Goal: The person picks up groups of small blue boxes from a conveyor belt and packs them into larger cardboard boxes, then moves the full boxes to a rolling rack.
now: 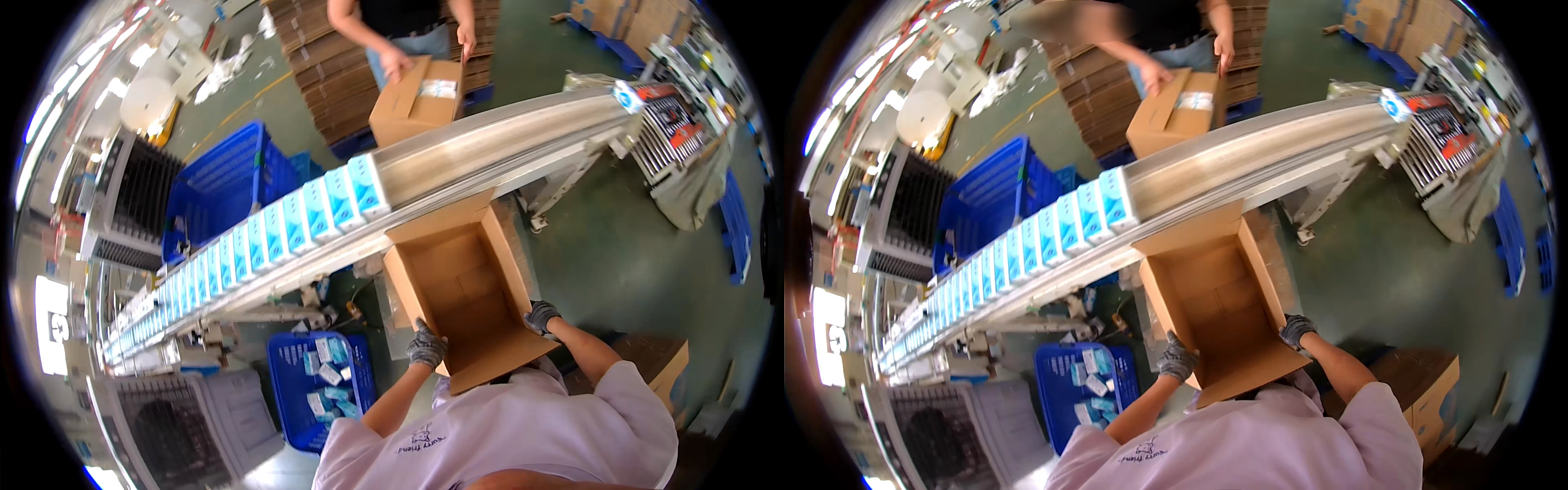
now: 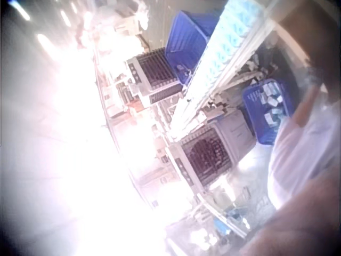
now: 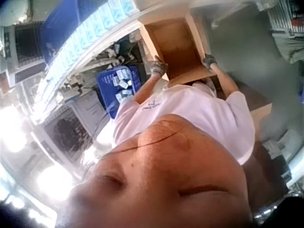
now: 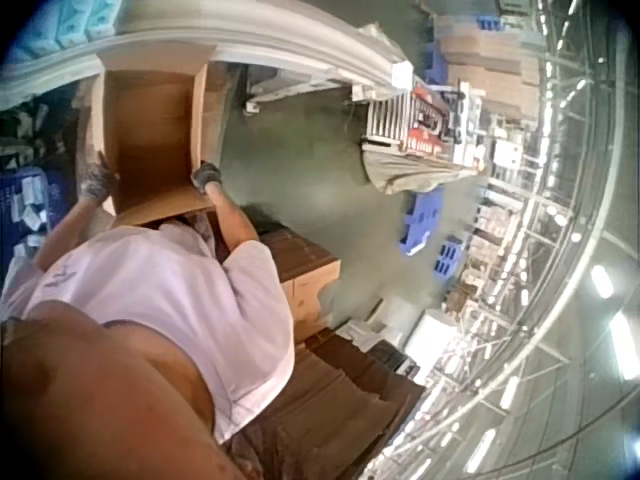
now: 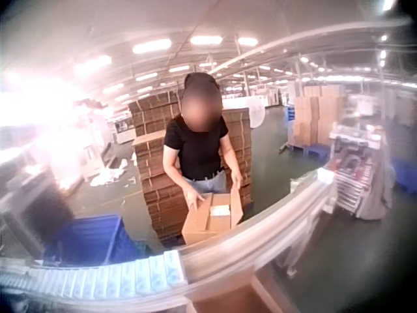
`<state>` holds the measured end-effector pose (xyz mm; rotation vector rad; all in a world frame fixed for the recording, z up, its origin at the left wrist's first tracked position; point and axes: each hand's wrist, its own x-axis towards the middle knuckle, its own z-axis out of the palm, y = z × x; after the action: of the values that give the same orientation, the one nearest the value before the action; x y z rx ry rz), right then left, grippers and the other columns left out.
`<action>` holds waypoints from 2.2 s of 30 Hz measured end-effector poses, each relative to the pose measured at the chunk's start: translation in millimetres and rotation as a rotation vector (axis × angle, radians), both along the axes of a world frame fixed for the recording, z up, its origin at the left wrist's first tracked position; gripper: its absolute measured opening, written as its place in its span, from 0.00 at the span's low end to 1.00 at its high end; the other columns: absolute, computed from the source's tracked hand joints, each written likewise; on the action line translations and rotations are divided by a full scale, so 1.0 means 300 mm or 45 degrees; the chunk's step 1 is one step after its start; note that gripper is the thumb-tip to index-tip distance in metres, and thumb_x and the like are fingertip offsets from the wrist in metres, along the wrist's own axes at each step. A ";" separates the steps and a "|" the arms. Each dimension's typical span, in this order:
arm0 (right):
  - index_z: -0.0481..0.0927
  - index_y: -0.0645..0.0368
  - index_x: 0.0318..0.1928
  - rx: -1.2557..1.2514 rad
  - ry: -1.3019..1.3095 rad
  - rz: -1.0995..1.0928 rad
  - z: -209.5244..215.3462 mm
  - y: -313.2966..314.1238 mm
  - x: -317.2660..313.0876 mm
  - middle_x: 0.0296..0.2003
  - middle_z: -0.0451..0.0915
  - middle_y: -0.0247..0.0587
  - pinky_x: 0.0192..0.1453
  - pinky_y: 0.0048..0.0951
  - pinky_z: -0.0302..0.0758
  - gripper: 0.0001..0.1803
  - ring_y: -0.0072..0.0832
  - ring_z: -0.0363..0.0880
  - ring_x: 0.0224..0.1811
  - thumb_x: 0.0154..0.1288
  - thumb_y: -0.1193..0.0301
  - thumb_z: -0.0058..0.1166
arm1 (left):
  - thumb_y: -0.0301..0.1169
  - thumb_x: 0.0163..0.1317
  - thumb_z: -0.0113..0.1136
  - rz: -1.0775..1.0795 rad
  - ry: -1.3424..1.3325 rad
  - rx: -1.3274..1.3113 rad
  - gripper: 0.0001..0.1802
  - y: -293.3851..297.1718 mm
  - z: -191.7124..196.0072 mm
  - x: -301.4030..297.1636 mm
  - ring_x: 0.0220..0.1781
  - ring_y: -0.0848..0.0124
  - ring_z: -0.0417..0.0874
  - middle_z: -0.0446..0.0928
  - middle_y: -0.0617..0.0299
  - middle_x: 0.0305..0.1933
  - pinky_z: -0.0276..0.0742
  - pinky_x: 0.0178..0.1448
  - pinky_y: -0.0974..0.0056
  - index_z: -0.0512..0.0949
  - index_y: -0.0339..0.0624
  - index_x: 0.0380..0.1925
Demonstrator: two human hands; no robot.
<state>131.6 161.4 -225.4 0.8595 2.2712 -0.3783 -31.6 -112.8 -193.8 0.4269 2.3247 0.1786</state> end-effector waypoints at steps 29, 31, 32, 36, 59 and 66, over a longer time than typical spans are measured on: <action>0.58 0.65 0.60 -0.826 1.518 -0.034 0.522 0.317 -1.025 0.55 0.68 0.49 0.61 0.27 0.61 0.31 0.33 0.66 0.57 0.62 0.60 0.49 | 0.32 0.41 0.66 0.154 0.689 0.208 0.45 0.257 0.519 -0.943 0.56 0.55 0.69 0.67 0.43 0.52 0.65 0.59 0.62 0.55 0.30 0.58; 0.57 0.64 0.61 -0.675 1.153 -0.084 0.486 0.379 -1.129 0.51 0.71 0.53 0.57 0.31 0.63 0.41 0.36 0.67 0.56 0.57 0.45 0.47 | 0.38 0.45 0.66 0.219 0.403 0.257 0.40 0.361 0.493 -0.965 0.57 0.60 0.68 0.66 0.47 0.55 0.62 0.61 0.65 0.59 0.37 0.56; 0.58 0.64 0.59 -0.586 1.149 -0.040 0.490 0.371 -1.151 0.50 0.72 0.52 0.56 0.32 0.64 0.41 0.36 0.68 0.55 0.56 0.44 0.47 | 0.40 0.46 0.65 0.327 0.083 0.661 0.36 0.349 0.437 -0.990 0.54 0.65 0.69 0.68 0.51 0.53 0.63 0.58 0.67 0.63 0.38 0.53; 0.61 0.62 0.57 -0.575 1.285 -0.168 0.504 0.264 -1.171 0.47 0.73 0.46 0.52 0.33 0.67 0.38 0.33 0.70 0.49 0.55 0.46 0.50 | 0.41 0.45 0.69 0.725 -0.407 1.295 0.26 0.425 0.385 -0.952 0.46 0.74 0.74 0.77 0.62 0.42 0.68 0.53 0.68 0.75 0.40 0.43; 0.56 0.60 0.62 -1.835 1.193 -0.789 0.633 -0.250 -1.312 0.58 0.63 0.41 0.61 0.32 0.61 0.45 0.31 0.64 0.57 0.56 0.36 0.37 | 0.68 0.39 0.55 0.948 0.139 0.935 0.59 -0.135 0.673 -0.993 0.62 0.50 0.61 0.61 0.38 0.58 0.53 0.65 0.55 0.54 0.30 0.60; 0.59 0.61 0.60 -1.856 1.308 -0.791 0.505 -0.121 -1.299 0.57 0.64 0.41 0.61 0.29 0.61 0.46 0.29 0.64 0.57 0.54 0.35 0.38 | 0.61 0.49 0.55 0.974 -0.074 1.314 0.45 -0.112 0.653 -0.960 0.59 0.59 0.66 0.67 0.49 0.54 0.58 0.64 0.58 0.62 0.37 0.57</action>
<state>-258.1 125.1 -73.9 0.4826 1.5263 -2.7490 -319.6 -146.4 2.0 -0.0315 2.0546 1.7464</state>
